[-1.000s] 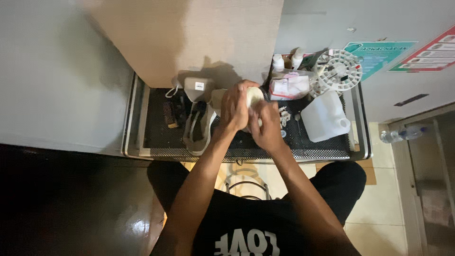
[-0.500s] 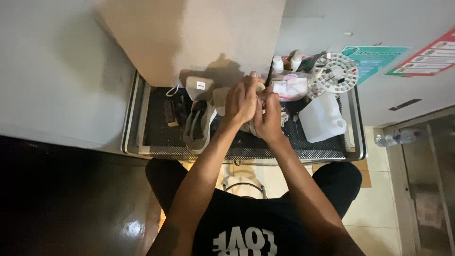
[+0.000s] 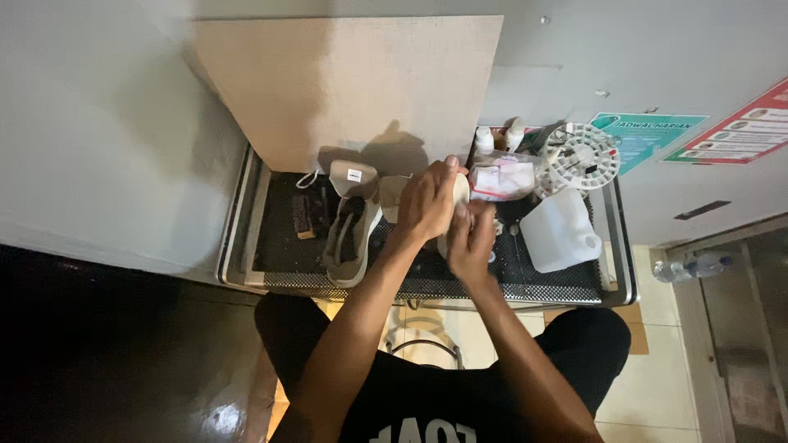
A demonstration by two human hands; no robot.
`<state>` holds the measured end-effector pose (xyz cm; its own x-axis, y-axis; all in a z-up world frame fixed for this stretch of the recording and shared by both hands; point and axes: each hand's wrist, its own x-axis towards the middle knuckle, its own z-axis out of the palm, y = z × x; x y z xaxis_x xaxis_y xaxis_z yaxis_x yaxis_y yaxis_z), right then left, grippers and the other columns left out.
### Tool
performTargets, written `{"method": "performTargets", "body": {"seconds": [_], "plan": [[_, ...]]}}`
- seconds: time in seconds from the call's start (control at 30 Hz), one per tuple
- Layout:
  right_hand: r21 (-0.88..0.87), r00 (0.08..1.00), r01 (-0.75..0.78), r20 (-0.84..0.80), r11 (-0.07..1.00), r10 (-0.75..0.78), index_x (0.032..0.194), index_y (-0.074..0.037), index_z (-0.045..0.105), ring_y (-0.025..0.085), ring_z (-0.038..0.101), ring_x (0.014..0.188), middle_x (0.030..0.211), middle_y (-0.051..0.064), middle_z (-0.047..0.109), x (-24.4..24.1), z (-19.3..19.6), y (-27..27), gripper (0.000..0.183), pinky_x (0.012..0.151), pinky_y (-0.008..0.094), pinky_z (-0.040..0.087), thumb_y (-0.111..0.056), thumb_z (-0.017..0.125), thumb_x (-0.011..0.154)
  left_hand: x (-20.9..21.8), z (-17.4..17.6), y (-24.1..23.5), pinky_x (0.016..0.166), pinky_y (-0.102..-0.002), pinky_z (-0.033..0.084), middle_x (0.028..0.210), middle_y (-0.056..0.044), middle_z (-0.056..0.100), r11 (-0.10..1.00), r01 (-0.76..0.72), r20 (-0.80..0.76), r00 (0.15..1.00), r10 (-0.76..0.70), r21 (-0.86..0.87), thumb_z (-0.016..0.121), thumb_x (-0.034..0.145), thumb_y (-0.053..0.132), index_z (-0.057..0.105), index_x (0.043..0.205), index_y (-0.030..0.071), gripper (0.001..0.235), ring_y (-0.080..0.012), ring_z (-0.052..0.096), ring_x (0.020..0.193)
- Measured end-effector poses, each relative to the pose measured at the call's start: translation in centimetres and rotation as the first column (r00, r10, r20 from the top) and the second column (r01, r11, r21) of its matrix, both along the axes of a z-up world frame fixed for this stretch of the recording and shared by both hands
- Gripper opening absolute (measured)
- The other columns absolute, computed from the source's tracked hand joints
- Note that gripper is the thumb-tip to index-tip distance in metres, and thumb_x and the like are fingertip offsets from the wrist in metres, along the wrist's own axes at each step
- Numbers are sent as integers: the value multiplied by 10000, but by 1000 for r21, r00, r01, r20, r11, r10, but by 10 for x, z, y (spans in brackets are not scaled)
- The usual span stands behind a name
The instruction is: The person scrubs the sole of a white sneaker with a small brush, focusing on the textured bottom surface. They hold the shoe in their left hand and scrub with their right hand, occasionally rotating the shoe to reach different areas of the sole.
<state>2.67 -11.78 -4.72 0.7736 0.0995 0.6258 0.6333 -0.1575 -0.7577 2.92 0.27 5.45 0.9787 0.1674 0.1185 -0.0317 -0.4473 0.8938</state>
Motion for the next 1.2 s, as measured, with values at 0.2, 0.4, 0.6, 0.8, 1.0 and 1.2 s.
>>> {"method": "performTargets", "body": {"seconds": [0.2,0.4,0.6,0.8,1.0,1.2], "plan": [[-120,994,-59,88,991,70,971,23,508,440,519,578,760,220,556,12,4,-7,56,547,437,401,-3,554,989,17,-1,7,919,-621,436,1066,-326,667,998,55,-132,990,-56,-11,165,1038,550,686,1109,9,756,-548,606,1083],[-136,978,-12,-209,991,-17,955,-9,515,282,444,548,657,194,552,-22,-108,-31,97,564,431,375,-62,487,1030,15,-18,10,902,-631,451,1006,-344,664,997,17,-60,998,-13,72,161,1057,499,679,1123,6,718,-564,616,1028],[56,997,41,-63,998,-38,1010,-30,520,240,491,605,743,170,558,8,-4,-1,78,609,395,385,-69,462,1046,4,-9,-4,845,-639,470,878,-316,691,999,-41,44,998,39,33,211,1055,463,691,1075,21,653,-563,638,953],[-88,1000,-17,-16,996,15,909,22,529,476,531,620,730,262,555,-2,-9,-5,81,586,459,411,2,561,980,9,-22,10,857,-626,471,951,-318,691,996,-72,63,996,68,62,211,1061,439,696,1072,35,632,-560,635,980],[-82,950,37,-306,996,-61,933,-6,540,259,456,580,643,182,531,-27,-100,-21,168,581,418,375,-129,516,1045,1,-24,16,884,-599,469,983,-306,695,994,-86,64,995,82,66,187,1066,414,698,1081,51,627,-532,640,1003],[68,989,-20,-145,997,29,940,-37,571,207,520,597,663,129,580,0,33,5,86,609,374,422,-78,555,1014,4,-17,-3,847,-628,468,943,-325,689,994,-88,65,994,84,67,229,1055,409,696,1053,24,605,-569,632,944]]}}
